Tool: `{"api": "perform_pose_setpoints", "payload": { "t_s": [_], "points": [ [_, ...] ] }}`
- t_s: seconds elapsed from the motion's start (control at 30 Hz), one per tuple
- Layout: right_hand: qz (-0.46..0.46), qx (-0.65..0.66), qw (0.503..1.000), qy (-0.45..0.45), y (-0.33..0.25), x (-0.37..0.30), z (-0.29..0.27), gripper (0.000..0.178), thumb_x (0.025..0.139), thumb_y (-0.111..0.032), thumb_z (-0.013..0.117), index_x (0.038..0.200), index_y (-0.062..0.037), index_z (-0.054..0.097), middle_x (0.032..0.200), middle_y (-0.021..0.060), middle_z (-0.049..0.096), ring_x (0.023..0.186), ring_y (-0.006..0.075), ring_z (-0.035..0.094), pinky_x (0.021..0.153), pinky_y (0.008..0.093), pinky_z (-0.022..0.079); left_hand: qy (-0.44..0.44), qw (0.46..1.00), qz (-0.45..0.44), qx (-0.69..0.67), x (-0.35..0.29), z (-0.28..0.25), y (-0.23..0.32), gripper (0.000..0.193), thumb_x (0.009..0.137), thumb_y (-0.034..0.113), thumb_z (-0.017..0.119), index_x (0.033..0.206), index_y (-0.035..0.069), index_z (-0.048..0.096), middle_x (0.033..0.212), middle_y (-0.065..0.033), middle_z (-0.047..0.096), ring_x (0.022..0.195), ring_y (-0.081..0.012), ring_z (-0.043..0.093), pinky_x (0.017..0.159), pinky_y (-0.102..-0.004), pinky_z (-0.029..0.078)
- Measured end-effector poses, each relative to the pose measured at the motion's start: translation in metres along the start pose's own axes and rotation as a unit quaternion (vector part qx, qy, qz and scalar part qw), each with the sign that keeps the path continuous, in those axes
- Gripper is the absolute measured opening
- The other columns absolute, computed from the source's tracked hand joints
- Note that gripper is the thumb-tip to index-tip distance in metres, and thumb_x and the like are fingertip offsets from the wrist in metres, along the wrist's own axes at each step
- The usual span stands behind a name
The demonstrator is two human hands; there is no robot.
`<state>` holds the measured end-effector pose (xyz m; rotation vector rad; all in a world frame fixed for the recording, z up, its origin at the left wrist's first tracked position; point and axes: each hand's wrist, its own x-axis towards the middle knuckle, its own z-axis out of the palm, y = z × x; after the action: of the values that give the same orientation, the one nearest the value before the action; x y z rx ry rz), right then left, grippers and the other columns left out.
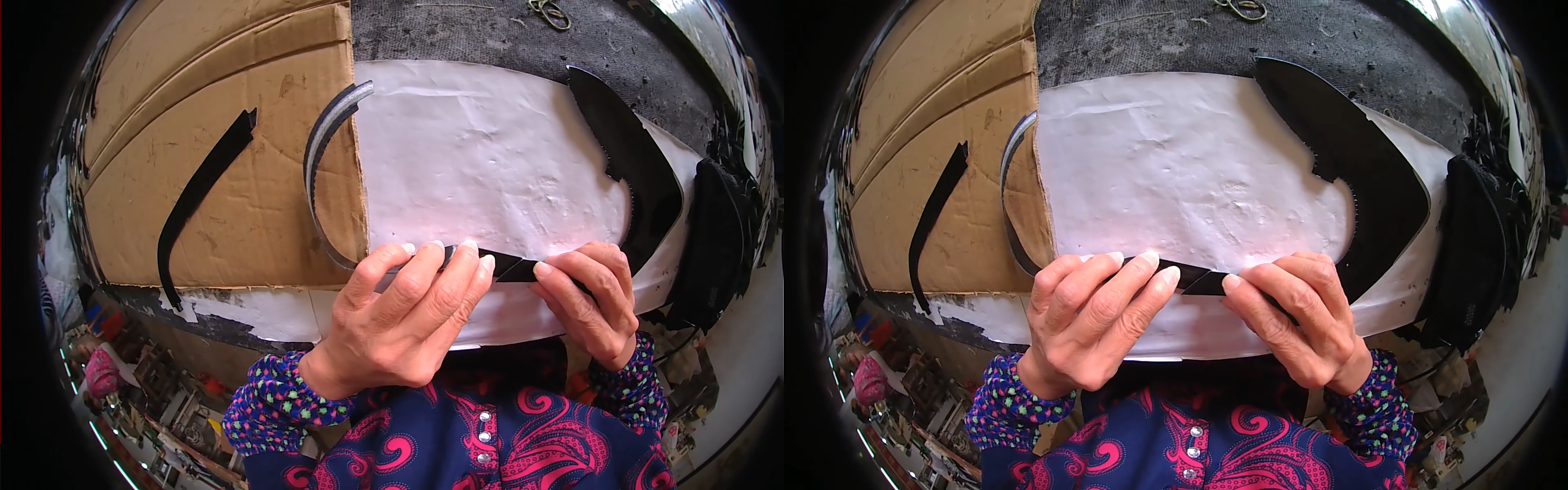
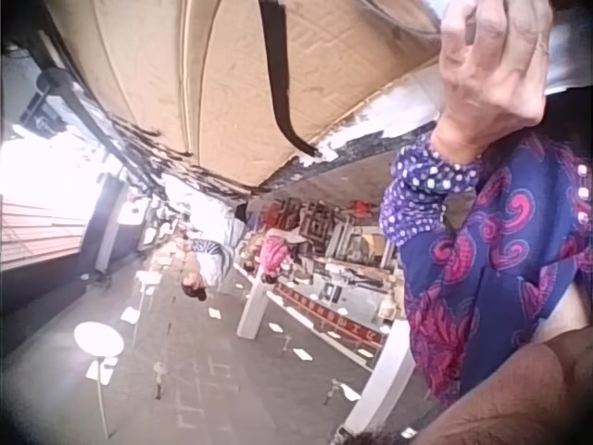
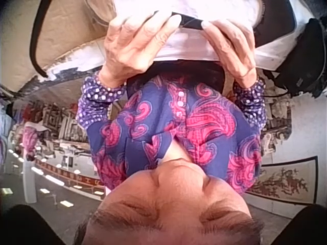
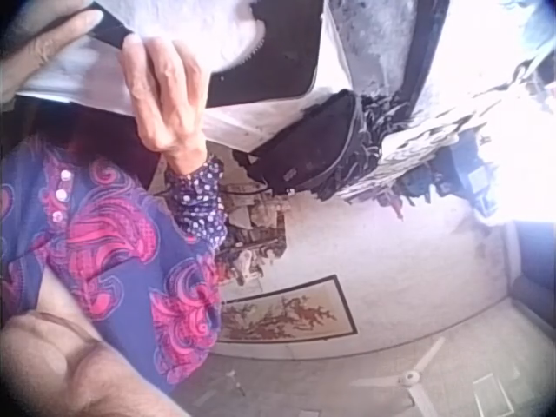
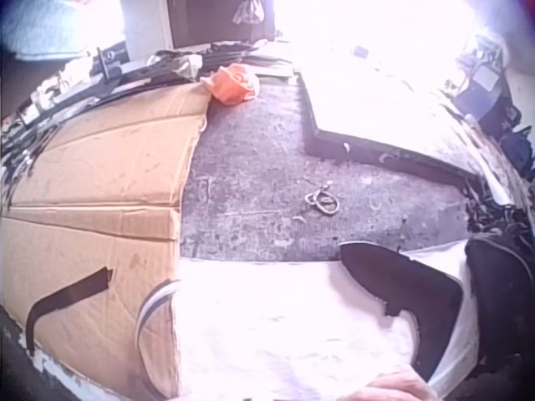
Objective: The recorder is aligning and assembling black leather straps onto white shoe upper components at a factory workbench.
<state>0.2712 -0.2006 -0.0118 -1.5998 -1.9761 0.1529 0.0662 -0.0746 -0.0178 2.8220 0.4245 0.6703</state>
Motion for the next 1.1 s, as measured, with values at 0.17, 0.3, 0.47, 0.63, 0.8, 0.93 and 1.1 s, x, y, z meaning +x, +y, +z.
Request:
{"api": "perform_pose_setpoints", "payload": {
  "t_s": [0.17, 0.3, 0.47, 0.63, 0.8, 0.93, 1.1],
  "points": [
    [-0.009, -0.004, 1.000, 0.001, 0.0006, -0.0006, 0.0007, 0.044, 0.059, -0.004, 0.073, 0.102, 0.0064, 0.070, 0.096, 0.0151, 0.063, 0.082, 0.0265, 0.060, 0.065, 0.0376, 0.052, 0.003, 1.000, 0.006, 0.003, -0.0001, 0.0008, -0.0004, 0.031, 0.076, 0.016, 0.068, 0.105, 0.009, 0.076, 0.105, -0.0032, 0.070, 0.094, -0.0177, 0.059, 0.082, -0.0326, 0.047],
    [-0.009, -0.003, 1.000, -0.001, 0.0008, -0.0004, 0.0003, 0.044, 0.058, -0.005, 0.072, 0.101, 0.0065, 0.070, 0.096, 0.0151, 0.063, 0.082, 0.0264, 0.059, 0.064, 0.0376, 0.051, 0.002, 1.000, 0.004, 0.002, 0.0002, 0.0007, 0.0001, 0.032, 0.075, 0.016, 0.068, 0.105, 0.009, 0.076, 0.105, -0.0036, 0.070, 0.094, -0.0179, 0.059, 0.082, -0.0326, 0.047],
    [-0.012, -0.006, 1.000, 0.002, 0.0008, -0.0001, 0.0009, 0.044, 0.058, -0.005, 0.072, 0.101, 0.0066, 0.071, 0.096, 0.0152, 0.063, 0.082, 0.0265, 0.059, 0.064, 0.0377, 0.051, -0.001, 1.000, 0.008, 0.004, 0.0002, 0.0005, -0.0006, 0.032, 0.075, 0.016, 0.067, 0.105, 0.009, 0.076, 0.105, -0.0039, 0.070, 0.094, -0.0181, 0.059, 0.082, -0.0325, 0.047],
    [-0.016, -0.011, 1.000, 0.004, 0.0015, -0.0008, 0.0017, 0.042, 0.059, -0.005, 0.073, 0.100, 0.0066, 0.071, 0.095, 0.0152, 0.063, 0.082, 0.0266, 0.059, 0.064, 0.0379, 0.051, 0.004, 1.000, 0.006, 0.003, 0.0001, 0.0013, -0.0002, 0.033, 0.075, 0.016, 0.067, 0.105, 0.008, 0.076, 0.105, -0.0037, 0.070, 0.093, -0.0180, 0.059, 0.082, -0.0326, 0.047],
    [-0.013, -0.009, 1.000, 0.006, 0.0014, -0.0012, 0.0023, 0.042, 0.060, -0.004, 0.073, 0.100, 0.0063, 0.071, 0.096, 0.0155, 0.063, 0.082, 0.0267, 0.059, 0.064, 0.0379, 0.051, 0.004, 1.000, 0.006, 0.005, 0.0001, 0.0015, -0.0003, 0.033, 0.075, 0.016, 0.067, 0.105, 0.008, 0.076, 0.105, -0.0036, 0.070, 0.094, -0.0179, 0.059, 0.082, -0.0326, 0.047],
    [-0.012, -0.001, 1.000, 0.000, 0.0011, -0.0017, -0.0005, 0.041, 0.061, -0.004, 0.073, 0.101, 0.0056, 0.071, 0.096, 0.0156, 0.063, 0.082, 0.0265, 0.059, 0.065, 0.0379, 0.051, 0.000, 1.000, 0.002, 0.002, 0.0004, 0.0004, -0.0001, 0.032, 0.075, 0.015, 0.068, 0.106, 0.008, 0.076, 0.106, -0.0034, 0.070, 0.093, -0.0178, 0.059, 0.082, -0.0323, 0.047],
    [-0.010, 0.007, 1.000, -0.001, 0.0003, -0.0018, -0.0027, 0.040, 0.064, -0.003, 0.075, 0.103, 0.0049, 0.070, 0.097, 0.0150, 0.063, 0.082, 0.0261, 0.059, 0.065, 0.0380, 0.051, 0.006, 1.000, -0.001, 0.000, 0.0006, 0.0018, 0.0007, 0.032, 0.075, 0.014, 0.070, 0.106, 0.008, 0.076, 0.105, -0.0028, 0.070, 0.094, -0.0175, 0.059, 0.082, -0.0322, 0.047]
  ]
}}
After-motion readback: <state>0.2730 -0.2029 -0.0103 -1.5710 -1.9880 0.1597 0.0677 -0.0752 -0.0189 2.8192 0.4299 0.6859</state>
